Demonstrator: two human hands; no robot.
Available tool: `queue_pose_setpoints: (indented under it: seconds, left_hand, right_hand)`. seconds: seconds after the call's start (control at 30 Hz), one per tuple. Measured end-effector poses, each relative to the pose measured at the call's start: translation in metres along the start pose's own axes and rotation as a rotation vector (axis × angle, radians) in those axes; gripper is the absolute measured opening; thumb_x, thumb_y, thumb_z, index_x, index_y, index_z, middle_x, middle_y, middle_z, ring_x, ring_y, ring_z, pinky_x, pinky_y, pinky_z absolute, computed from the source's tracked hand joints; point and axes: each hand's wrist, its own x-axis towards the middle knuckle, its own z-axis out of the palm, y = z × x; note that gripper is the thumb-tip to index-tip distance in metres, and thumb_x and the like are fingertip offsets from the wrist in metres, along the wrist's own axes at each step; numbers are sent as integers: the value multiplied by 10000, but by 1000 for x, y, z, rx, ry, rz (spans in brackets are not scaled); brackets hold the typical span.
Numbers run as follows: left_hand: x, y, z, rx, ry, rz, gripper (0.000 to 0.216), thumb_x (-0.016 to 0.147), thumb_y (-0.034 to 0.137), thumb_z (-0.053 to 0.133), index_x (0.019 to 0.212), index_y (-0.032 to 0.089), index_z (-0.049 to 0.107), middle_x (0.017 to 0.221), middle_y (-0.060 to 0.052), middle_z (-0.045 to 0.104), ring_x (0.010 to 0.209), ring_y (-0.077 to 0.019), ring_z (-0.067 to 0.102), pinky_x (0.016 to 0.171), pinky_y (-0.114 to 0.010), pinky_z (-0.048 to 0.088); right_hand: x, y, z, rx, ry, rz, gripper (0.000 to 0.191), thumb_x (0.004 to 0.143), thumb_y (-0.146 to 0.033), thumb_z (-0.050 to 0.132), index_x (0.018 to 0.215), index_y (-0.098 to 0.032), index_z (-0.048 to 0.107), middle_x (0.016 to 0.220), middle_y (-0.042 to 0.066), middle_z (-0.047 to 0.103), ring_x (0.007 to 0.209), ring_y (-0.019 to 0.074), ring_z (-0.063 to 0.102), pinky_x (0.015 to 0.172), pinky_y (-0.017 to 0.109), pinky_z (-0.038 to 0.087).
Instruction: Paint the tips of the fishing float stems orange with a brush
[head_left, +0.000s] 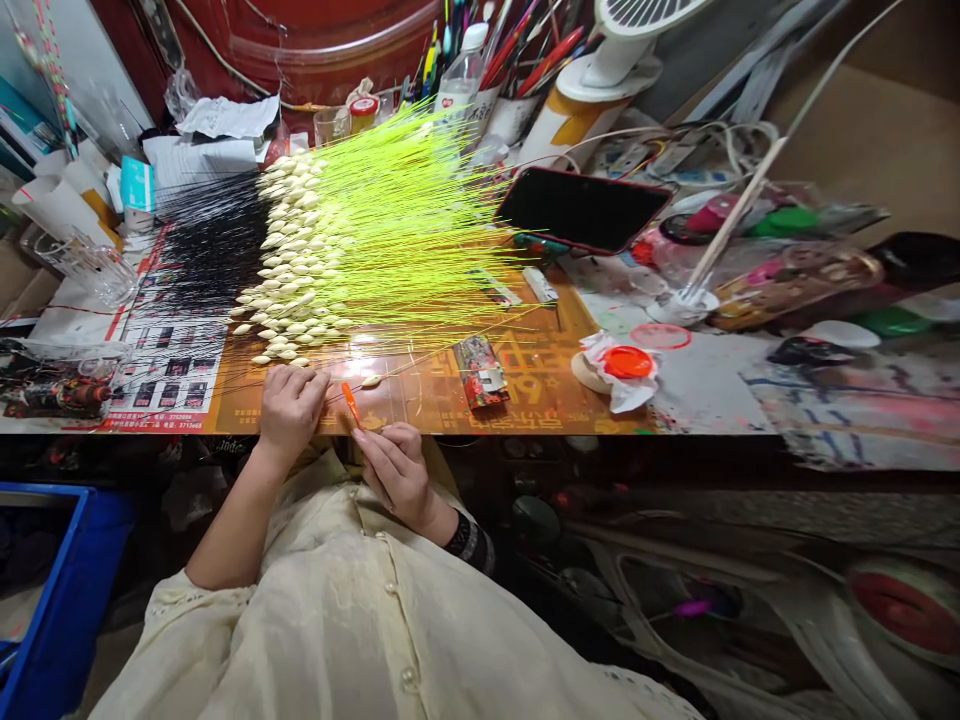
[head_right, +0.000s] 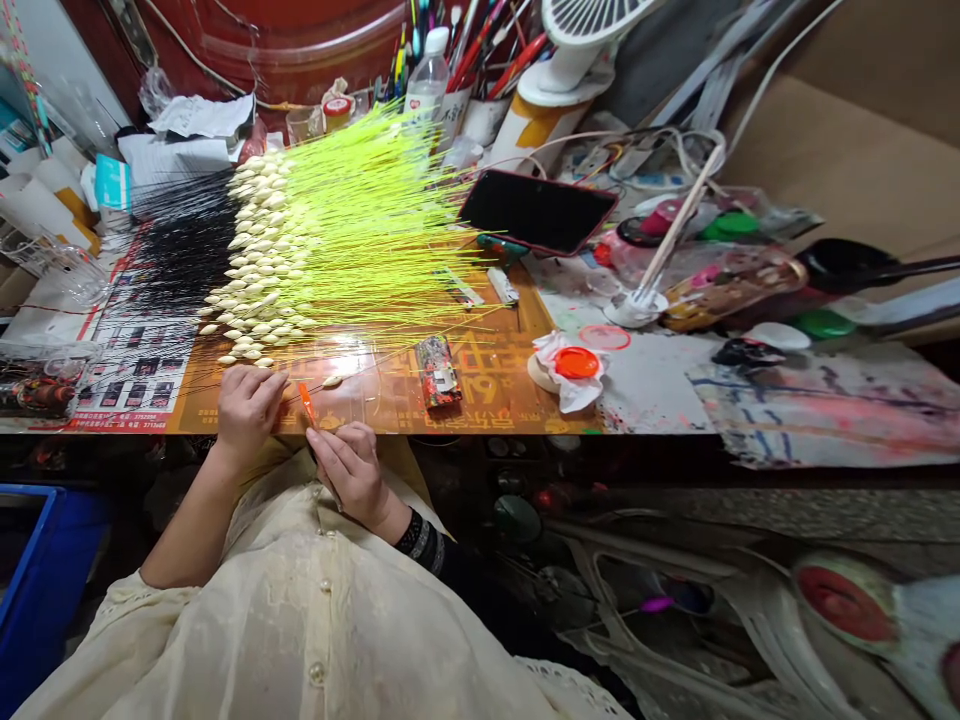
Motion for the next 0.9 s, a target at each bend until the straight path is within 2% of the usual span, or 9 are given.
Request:
queue_pose_setpoints:
  seconds: [0.53,0.73,0.9]
  left_hand:
    - [-1,1,-1,-9,-11,-23,226,1003,273,536,1078,222,744,955,-91,741,930,-222,621,894,-403,443]
    - [-1,0,-1,6,-7,-12,200,996,259,552,1066,223,736,954,-81,740,920,-220,610,883,-395,432]
    - [0,0,-2,15,7,2,194,992,248,557,1058,220,736,949,-79,738,918,-222,608,879,-387,427]
  right_hand:
    - [-2,-2,5,-18,-53,27,599,989,-188,543,1567,-220,388,1133,86,734,1039,217,594,977,429,503]
    - [-2,-2,6,-41,-57,25,570,992,-156,502,1552,-218,414,1141,101,729,997,223,615,952,440,511]
    - [6,-5,3,-38,-5,8,650,955,-95,547,1572,-195,369,1094,99,739,969,221,600,919,423,527]
